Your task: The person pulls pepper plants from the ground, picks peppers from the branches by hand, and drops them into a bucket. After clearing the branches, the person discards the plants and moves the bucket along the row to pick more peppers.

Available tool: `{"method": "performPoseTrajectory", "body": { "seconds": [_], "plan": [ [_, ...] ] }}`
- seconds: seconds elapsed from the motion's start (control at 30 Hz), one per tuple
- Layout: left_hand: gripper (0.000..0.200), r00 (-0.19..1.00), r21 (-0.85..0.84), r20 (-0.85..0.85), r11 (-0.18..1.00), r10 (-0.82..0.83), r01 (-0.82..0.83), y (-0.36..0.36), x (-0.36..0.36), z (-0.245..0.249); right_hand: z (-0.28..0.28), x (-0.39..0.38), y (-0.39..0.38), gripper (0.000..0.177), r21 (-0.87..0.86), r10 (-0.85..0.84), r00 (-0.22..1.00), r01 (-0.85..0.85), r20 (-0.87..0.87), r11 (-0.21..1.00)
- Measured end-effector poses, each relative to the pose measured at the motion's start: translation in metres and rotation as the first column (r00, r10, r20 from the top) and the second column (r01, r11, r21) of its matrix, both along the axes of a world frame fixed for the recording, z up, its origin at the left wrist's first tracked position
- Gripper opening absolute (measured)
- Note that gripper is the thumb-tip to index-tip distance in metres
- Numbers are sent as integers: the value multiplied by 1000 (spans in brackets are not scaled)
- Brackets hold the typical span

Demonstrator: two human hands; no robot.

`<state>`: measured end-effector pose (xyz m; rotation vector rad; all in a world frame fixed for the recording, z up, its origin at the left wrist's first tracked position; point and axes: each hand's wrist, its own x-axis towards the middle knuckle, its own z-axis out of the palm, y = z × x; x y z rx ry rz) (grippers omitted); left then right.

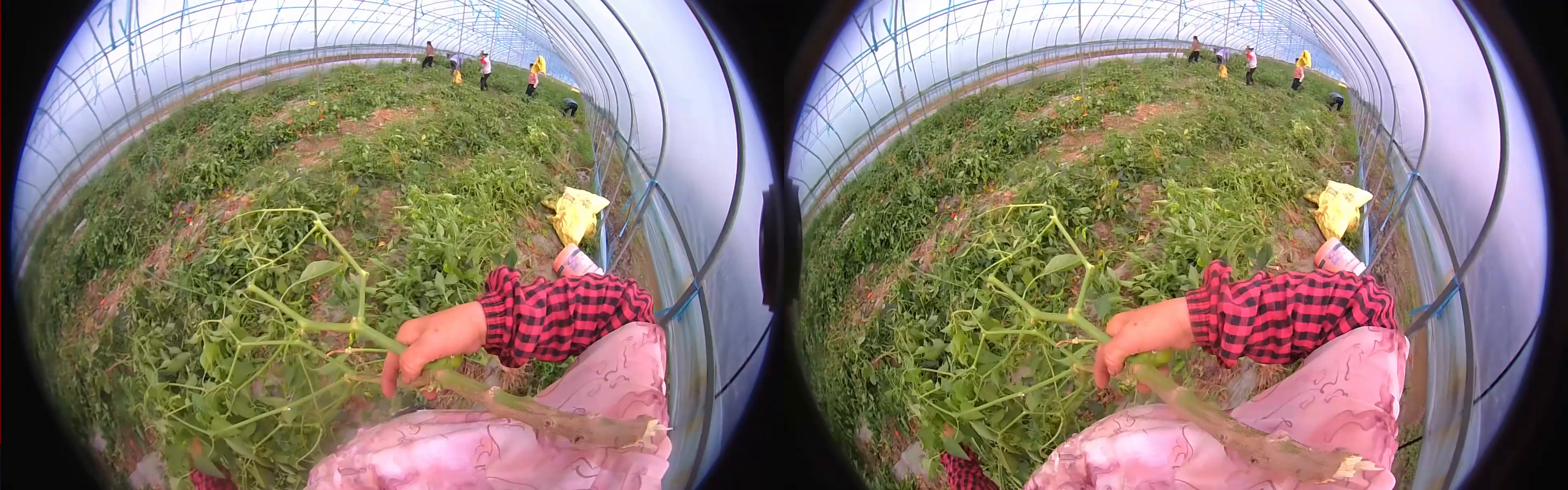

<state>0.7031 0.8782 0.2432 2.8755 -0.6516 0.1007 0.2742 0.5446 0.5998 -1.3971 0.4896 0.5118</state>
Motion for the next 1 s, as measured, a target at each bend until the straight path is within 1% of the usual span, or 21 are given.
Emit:
{"method": "performPoseTrajectory", "body": {
  "seconds": [0.07, 0.17, 0.23, 0.27, 0.33, 0.4, 0.5, 0.57, 0.6, 0.63, 0.67, 0.7, 0.73, 0.77, 0.8, 0.83, 0.87, 0.9, 0.93, 0.97, 1.0],
  "plan": [
    [29, 999, -9, -41, 999, 35, -35, 4, 5, 5, -4, -4, 0, 34, 2, 11, 999, -11, 37, 1000],
    [29, 992, -24, -98, 996, 79, -81, 11, 15, 7, -6, -8, 2, 32, -61, 47, 998, -44, 51, 997],
    [29, 986, -34, -130, 994, 103, -108, 14, 21, 7, -5, -13, 2, 31, 26, -32, 999, 31, 41, 999],
    [28, 983, -43, -145, 992, 114, -121, 16, 25, 8, -1, -18, 2, 31, 21, -39, 998, 38, 45, 999],
    [28, 974, -57, -178, 987, 138, -150, 24, 33, 8, 10, -27, 1, 31, -1, -155, 987, 155, -30, 988],
    [28, 966, -72, -209, 983, 153, -171, 31, 40, 7, 7, -32, -2, 32, 16, -159, 987, 159, -9, 987],
    [27, 953, -130, -266, 974, 148, -188, 40, 51, -1, 2, -34, -6, 32, 53, -180, 980, 176, 83, 983],
    [27, 940, -216, -330, 962, 91, -169, 43, 62, -15, 3, -34, -7, 33, -34, -243, 958, 251, 155, 967],
    [19, 947, -206, -316, 971, 48, -118, 44, 67, -40, 6, -35, -6, 34, -23, -284, 949, 290, 136, 957],
    [19, 907, -313, -420, 938, 2, -147, 37, 52, -43, 15, -33, -11, 34, -69, -266, 959, 273, 103, 959],
    [19, 856, -407, -515, 892, -47, -196, 28, 32, -39, 20, -33, -11, 35, -83, -302, 950, 308, 71, 948],
    [15, 884, -378, -463, 916, -60, -136, -7, -25, 35, 21, -32, -13, 36, -66, -320, 944, 326, 84, 943],
    [15, 853, -498, -504, 853, -139, -155, 2, -8, -19, 16, -33, -17, 37, -7, -322, 929, 328, 183, 945],
    [17, 783, -515, -603, 824, -152, -236, -16, -34, 11, 15, -32, -18, 38, -24, -340, 921, 350, 190, 936],
    [18, 751, -551, -631, 793, -193, -260, -26, -44, 15, 16, -30, -16, 40, -55, -375, 901, 395, 218, 917],
    [19, 708, -631, -659, 699, -253, -337, -34, -53, 10, 15, -31, -17, 42, -57, -379, 893, 403, 242, 913],
    [19, 678, -680, -666, 628, -312, -379, -48, -71, 35, 16, -29, -17, 41, -63, -383, 886, 412, 263, 909],
    [19, 659, -726, -655, 548, -368, -416, -56, -80, 30, 16, -28, -19, 42, -46, -373, 884, 401, 281, 915],
    [20, 646, -744, -647, 518, -405, -421, -64, -94, 38, 12, -32, -21, 43, -33, -366, 880, 394, 302, 919],
    [21, 636, -755, -635, 526, -440, -390, -69, -99, 35, 12, -32, -23, 43, -33, -352, 887, 378, 298, 925],
    [21, 639, -752, -639, 522, -428, -402, -74, -102, 35, 13, -32, -25, 45, 1, -367, 873, 387, 320, 922]
  ]
}}
